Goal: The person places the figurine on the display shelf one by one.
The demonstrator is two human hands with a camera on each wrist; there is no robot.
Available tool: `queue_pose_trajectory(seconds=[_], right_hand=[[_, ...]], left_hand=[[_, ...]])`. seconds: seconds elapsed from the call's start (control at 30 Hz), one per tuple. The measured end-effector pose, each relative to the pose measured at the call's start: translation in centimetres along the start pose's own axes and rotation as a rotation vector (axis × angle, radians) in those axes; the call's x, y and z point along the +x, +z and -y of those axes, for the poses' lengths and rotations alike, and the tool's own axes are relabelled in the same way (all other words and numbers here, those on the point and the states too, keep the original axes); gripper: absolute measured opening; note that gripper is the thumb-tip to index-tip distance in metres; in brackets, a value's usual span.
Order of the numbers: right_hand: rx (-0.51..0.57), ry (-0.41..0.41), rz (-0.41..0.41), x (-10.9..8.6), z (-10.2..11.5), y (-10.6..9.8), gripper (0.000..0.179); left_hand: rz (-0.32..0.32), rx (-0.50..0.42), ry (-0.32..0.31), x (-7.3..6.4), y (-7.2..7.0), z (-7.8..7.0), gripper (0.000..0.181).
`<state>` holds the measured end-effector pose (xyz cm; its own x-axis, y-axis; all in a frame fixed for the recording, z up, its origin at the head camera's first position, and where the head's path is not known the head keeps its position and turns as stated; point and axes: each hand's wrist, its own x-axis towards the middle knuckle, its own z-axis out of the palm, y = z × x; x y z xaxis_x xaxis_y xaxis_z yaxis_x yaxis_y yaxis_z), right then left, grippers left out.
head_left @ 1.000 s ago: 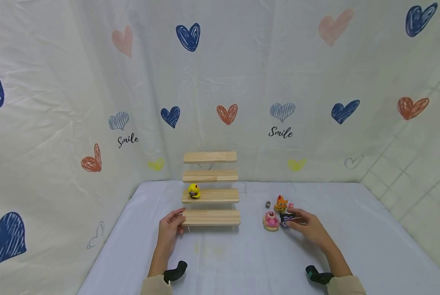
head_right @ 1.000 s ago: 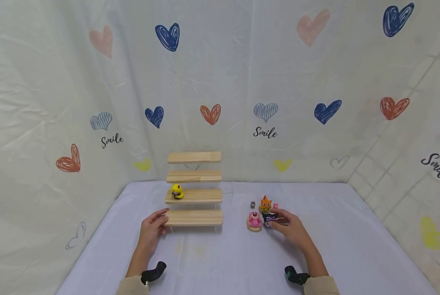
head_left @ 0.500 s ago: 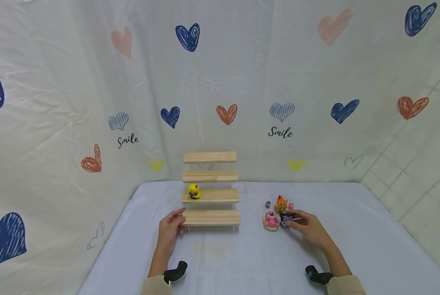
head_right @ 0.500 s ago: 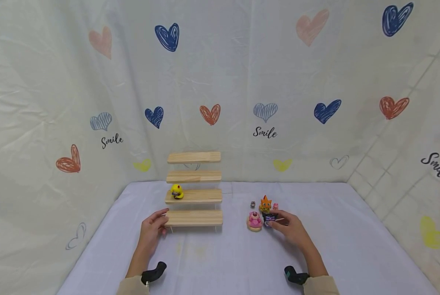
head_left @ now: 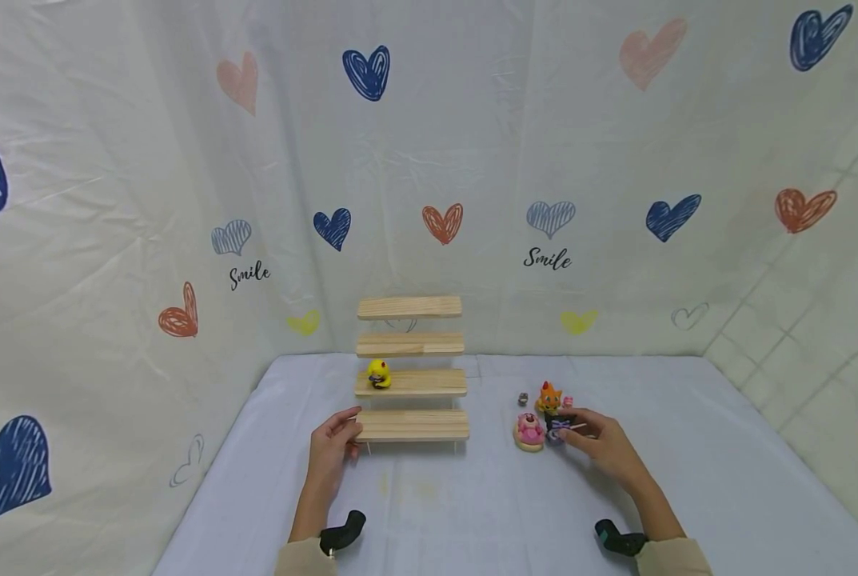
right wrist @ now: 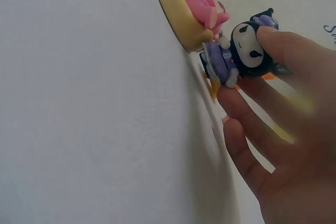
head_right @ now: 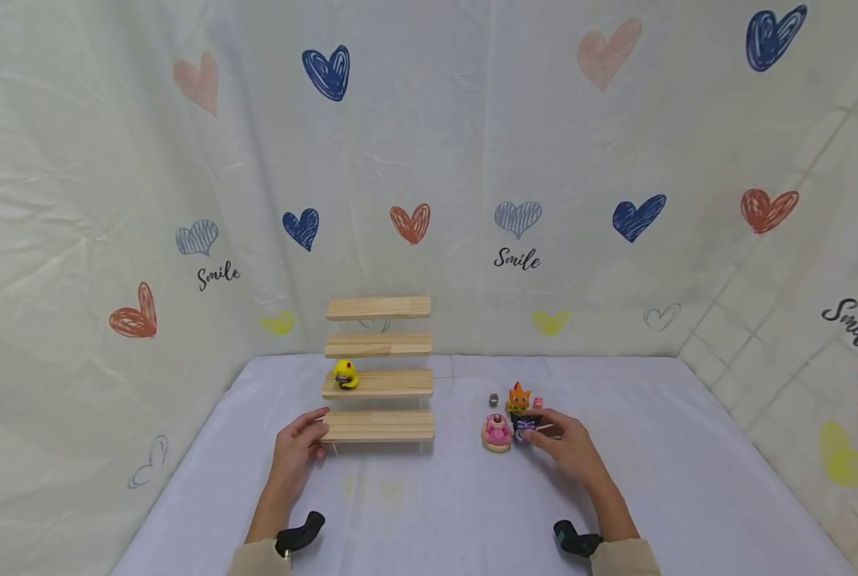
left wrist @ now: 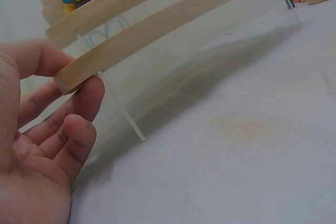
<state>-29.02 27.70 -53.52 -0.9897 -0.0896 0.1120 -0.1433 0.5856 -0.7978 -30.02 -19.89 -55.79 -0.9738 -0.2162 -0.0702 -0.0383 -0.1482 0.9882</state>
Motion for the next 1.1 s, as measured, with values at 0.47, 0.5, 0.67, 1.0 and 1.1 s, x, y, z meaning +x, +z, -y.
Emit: queue_pose_trajectory(seconds=[0.47, 0.5, 0.67, 1.0, 1.1], right_hand=[[0.027, -0.026, -0.054, -0.1, 1.1, -0.3, 0.038], [0.026, -0.031, -0.057, -0.1, 1.1, -0.3, 0.038], [0.005, -0.06, -0.077, -0.1, 1.4, -0.5, 0.037], [0.001, -0.087, -0.082, -0.3, 2.8, -0.8, 0.037], [-0.001, -0.096, -0.088, -0.4, 3.4, -0.7, 0.036]], left_hand=[[-0.001, -0.005, -0.003, 0.0, -0.1, 0.0, 0.036], [0.001, -0.006, -0.005, 0.0, -0.1, 0.1, 0.036], [0.005, -0.004, -0.002, 0.1, -0.2, 0.2, 0.037], [0.007, -0.005, 0.014, 0.1, -0.1, 0.3, 0.037], [0.006, -0.007, 0.015, 0.1, 0.0, 0.3, 0.037]])
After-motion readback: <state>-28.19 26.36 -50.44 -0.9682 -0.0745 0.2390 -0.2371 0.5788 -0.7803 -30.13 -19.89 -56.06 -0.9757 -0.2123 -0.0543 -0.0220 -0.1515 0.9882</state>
